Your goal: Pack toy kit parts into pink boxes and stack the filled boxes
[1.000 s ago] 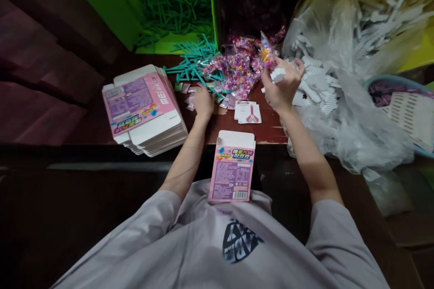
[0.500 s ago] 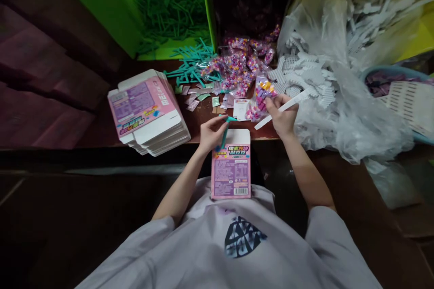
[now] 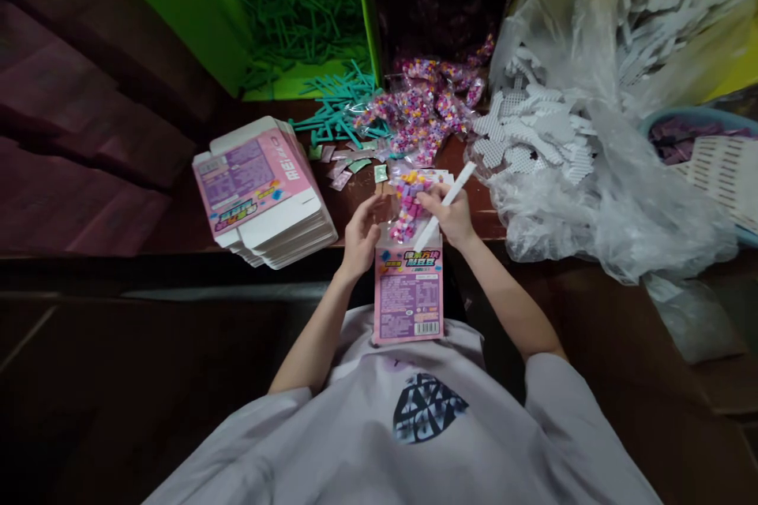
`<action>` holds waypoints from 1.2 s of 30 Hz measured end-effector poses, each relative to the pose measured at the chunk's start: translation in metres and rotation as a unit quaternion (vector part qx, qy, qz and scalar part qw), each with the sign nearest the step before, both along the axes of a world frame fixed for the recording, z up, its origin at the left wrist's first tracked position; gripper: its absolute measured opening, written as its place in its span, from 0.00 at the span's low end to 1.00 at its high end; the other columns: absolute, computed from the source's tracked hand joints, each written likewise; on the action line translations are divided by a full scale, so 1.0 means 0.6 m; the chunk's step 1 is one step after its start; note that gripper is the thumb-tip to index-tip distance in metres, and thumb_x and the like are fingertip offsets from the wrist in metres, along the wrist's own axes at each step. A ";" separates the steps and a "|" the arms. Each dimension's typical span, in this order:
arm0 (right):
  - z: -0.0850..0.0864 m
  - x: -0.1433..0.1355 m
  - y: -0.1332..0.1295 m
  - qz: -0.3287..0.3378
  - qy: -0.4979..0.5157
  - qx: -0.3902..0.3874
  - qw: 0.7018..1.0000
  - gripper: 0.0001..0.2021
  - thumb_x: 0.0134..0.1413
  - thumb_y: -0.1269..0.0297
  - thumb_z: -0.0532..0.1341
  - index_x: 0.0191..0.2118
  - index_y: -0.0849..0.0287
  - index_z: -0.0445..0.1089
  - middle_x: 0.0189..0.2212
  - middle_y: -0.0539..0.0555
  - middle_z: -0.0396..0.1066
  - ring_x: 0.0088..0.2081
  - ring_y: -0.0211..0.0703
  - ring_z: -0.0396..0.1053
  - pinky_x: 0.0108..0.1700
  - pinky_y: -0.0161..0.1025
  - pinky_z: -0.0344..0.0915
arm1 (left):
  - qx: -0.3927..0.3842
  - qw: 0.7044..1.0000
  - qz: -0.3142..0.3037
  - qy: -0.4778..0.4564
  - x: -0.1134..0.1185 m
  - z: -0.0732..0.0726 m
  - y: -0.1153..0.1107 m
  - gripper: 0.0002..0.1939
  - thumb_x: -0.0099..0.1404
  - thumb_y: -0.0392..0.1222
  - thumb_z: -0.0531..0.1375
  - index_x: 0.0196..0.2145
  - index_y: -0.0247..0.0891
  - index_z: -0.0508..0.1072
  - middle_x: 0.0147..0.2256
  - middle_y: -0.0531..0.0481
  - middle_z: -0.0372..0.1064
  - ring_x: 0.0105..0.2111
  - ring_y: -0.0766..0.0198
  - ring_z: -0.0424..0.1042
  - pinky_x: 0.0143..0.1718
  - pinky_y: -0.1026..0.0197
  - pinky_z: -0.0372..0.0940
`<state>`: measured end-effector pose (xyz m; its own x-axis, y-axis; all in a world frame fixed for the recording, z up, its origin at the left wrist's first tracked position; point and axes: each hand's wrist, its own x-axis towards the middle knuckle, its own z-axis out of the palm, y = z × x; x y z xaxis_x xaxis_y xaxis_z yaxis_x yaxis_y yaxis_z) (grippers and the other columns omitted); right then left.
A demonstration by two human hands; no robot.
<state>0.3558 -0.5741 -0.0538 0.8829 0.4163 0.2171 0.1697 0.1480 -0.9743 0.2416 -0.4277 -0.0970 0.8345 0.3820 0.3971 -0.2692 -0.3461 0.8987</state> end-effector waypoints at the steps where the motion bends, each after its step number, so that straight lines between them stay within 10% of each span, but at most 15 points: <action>1: -0.006 -0.008 0.012 0.000 0.013 -0.012 1.000 0.26 0.41 0.47 0.69 0.17 0.56 0.52 0.16 0.43 0.53 0.20 0.31 0.53 0.24 0.33 0.56 | -0.045 0.999 -0.009 -0.012 0.002 0.001 -0.006 0.24 0.62 0.51 0.62 0.54 0.42 0.69 0.53 0.43 0.68 0.53 0.55 0.69 0.55 0.49 0.63; 8: -0.058 -0.016 0.012 -0.074 0.018 -0.028 0.997 0.25 0.55 0.37 0.53 0.28 0.56 0.65 0.24 0.50 0.67 0.28 0.40 0.68 0.34 0.38 0.67 | -0.145 0.978 0.145 -0.025 0.025 -0.017 0.001 0.29 0.49 0.44 0.71 0.47 0.40 0.66 0.42 0.49 0.69 0.42 0.63 0.71 0.46 0.61 0.66; 17: -0.077 -0.031 -0.029 -0.089 0.045 -0.027 0.995 0.22 0.38 0.56 0.72 0.38 0.57 0.65 0.29 0.50 0.74 0.32 0.43 0.73 0.35 0.39 0.70 | -0.255 0.962 0.093 -0.035 0.062 -0.005 -0.002 0.13 0.59 0.48 0.60 0.31 0.41 0.58 0.29 0.55 0.59 0.24 0.71 0.62 0.25 0.68 0.61; 21: -0.088 -0.038 -0.047 -0.079 0.058 -0.012 0.995 0.17 0.47 0.54 0.67 0.41 0.57 0.67 0.31 0.51 0.73 0.32 0.41 0.72 0.37 0.38 0.69 | -0.179 0.983 0.037 -0.011 0.060 -0.008 -0.008 0.16 0.54 0.47 0.66 0.30 0.39 0.62 0.31 0.53 0.64 0.29 0.69 0.67 0.28 0.68 0.64; 27: -0.103 -0.041 -0.076 -0.127 0.035 -0.021 0.991 0.18 0.43 0.59 0.68 0.42 0.56 0.68 0.31 0.50 0.72 0.32 0.40 0.71 0.36 0.38 0.68 | -0.135 0.988 -0.075 0.003 0.051 -0.021 -0.006 0.38 0.54 0.45 0.67 0.60 0.46 0.59 0.45 0.46 0.70 0.37 0.63 0.72 0.39 0.60 0.69; 31: -0.118 -0.053 -0.091 -0.151 -0.007 -0.079 0.985 0.15 0.40 0.57 0.69 0.34 0.56 0.69 0.30 0.50 0.73 0.32 0.43 0.71 0.50 0.50 0.66 | 0.006 0.996 -0.059 0.068 0.042 -0.019 0.009 0.27 0.52 0.39 0.64 0.52 0.44 0.70 0.45 0.48 0.73 0.37 0.59 0.71 0.47 0.53 0.65; 36: -0.139 -0.080 -0.102 -0.110 -0.168 -0.167 0.965 0.14 0.47 0.57 0.63 0.17 0.55 0.65 0.35 0.50 0.76 0.46 0.51 0.68 0.66 0.61 0.37 | 0.204 0.966 -0.077 0.137 0.012 -0.025 0.005 0.07 0.57 0.44 0.60 0.31 0.42 0.77 0.40 0.48 0.73 0.45 0.54 0.67 0.58 0.43 0.49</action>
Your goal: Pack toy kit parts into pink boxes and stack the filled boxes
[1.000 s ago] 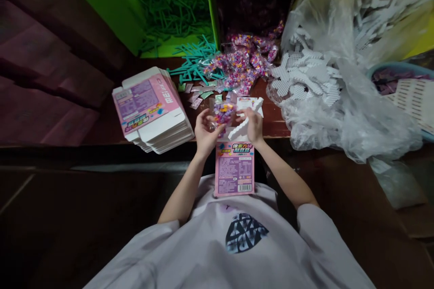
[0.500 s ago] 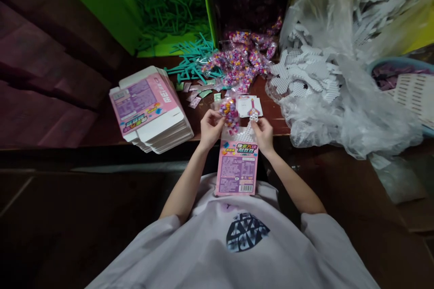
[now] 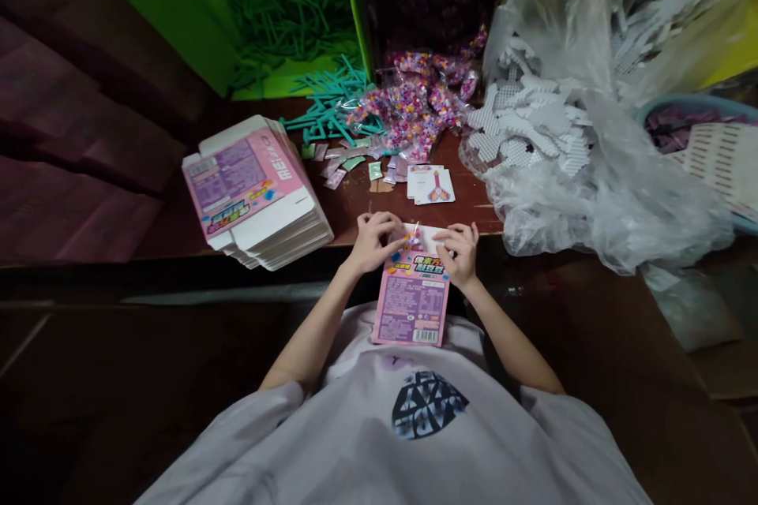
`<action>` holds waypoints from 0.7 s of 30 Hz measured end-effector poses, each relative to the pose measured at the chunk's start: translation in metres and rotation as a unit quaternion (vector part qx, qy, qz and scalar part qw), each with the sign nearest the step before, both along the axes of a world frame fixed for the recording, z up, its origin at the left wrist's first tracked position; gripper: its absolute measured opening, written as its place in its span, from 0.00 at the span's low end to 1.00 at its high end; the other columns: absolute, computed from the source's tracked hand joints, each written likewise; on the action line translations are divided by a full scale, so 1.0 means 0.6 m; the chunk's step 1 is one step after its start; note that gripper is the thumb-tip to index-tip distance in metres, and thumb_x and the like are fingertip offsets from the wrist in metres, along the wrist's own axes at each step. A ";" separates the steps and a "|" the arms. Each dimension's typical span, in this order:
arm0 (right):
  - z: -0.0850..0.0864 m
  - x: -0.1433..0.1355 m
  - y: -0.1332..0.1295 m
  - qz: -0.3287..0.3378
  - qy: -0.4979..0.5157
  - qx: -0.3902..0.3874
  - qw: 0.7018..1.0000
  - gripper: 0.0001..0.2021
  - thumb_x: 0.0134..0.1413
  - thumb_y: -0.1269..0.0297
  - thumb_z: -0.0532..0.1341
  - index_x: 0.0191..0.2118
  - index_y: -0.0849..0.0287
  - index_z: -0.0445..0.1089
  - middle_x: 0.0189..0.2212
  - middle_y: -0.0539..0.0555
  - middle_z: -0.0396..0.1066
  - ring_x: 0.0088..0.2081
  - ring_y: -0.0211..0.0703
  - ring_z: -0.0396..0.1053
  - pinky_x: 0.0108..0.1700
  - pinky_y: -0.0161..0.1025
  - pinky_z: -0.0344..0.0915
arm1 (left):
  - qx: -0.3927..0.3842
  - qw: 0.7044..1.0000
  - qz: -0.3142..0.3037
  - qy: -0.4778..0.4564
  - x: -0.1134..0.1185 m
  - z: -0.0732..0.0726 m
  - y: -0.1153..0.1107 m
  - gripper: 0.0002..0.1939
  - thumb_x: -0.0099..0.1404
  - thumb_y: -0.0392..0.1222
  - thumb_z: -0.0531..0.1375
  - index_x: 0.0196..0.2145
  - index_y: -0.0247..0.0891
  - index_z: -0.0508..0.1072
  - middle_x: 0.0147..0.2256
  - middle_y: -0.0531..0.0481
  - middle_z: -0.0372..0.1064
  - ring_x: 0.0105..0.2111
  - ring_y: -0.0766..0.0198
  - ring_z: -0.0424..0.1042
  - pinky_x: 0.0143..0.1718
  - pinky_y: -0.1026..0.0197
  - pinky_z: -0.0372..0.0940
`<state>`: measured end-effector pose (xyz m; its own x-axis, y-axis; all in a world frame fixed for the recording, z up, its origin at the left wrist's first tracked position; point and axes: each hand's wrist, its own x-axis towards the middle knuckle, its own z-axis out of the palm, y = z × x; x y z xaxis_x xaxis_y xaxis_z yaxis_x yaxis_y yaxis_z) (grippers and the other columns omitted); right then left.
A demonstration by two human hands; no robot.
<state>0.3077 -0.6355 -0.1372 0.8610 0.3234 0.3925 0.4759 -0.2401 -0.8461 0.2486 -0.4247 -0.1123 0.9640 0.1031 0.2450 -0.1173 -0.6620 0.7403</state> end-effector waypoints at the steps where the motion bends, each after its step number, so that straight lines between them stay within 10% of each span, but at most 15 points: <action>1: -0.003 -0.008 0.001 -0.014 -0.012 0.000 1.000 0.17 0.51 0.57 0.61 0.15 0.55 0.64 0.39 0.51 0.76 0.49 0.52 0.65 0.66 0.61 0.39 | 0.005 1.000 0.002 -0.002 -0.007 -0.003 -0.005 0.11 0.61 0.46 0.57 0.28 0.41 0.76 0.42 0.47 0.72 0.47 0.53 0.65 0.58 0.42 0.47; 6: 0.002 -0.049 0.018 -0.112 0.100 0.171 0.974 0.10 0.56 0.55 0.56 0.35 0.52 0.73 0.56 0.52 0.68 0.56 0.51 0.63 0.61 0.56 0.56 | -0.154 0.988 0.009 -0.018 -0.041 -0.009 -0.035 0.19 0.65 0.47 0.50 0.25 0.38 0.74 0.54 0.45 0.66 0.57 0.52 0.60 0.61 0.47 0.49; 8: 0.012 -0.056 0.021 -0.057 0.231 0.248 0.939 0.16 0.53 0.53 0.59 0.46 0.51 0.70 0.53 0.54 0.70 0.51 0.51 0.69 0.55 0.53 0.64 | -0.280 0.959 0.026 -0.031 -0.053 -0.007 -0.043 0.12 0.60 0.46 0.56 0.37 0.40 0.76 0.57 0.45 0.63 0.56 0.52 0.62 0.59 0.51 0.55; 12: 0.027 -0.053 0.019 0.101 0.463 0.233 0.849 0.19 0.37 0.57 0.67 0.40 0.55 0.73 0.37 0.55 0.78 0.37 0.55 0.76 0.43 0.51 0.72 | -0.517 0.852 0.073 0.040 -0.070 0.002 -0.048 0.32 0.45 0.38 0.63 0.51 0.44 0.69 0.48 0.49 0.71 0.42 0.56 0.72 0.42 0.57 0.66; 15: 0.034 -0.055 0.023 0.074 0.465 0.233 0.851 0.18 0.29 0.67 0.69 0.35 0.56 0.74 0.34 0.53 0.79 0.36 0.55 0.76 0.41 0.50 0.73 | -0.584 0.806 0.059 0.082 -0.079 0.006 -0.048 0.27 0.43 0.38 0.64 0.45 0.42 0.72 0.43 0.50 0.74 0.38 0.58 0.73 0.38 0.59 0.66; 21: 0.044 -0.080 0.033 0.067 0.385 0.289 0.874 0.18 0.42 0.62 0.68 0.43 0.53 0.74 0.46 0.55 0.77 0.49 0.54 0.74 0.52 0.51 0.70 | -0.645 0.762 0.035 0.040 -0.092 0.004 -0.040 0.24 0.54 0.49 0.65 0.48 0.39 0.75 0.45 0.44 0.76 0.45 0.54 0.73 0.50 0.55 0.63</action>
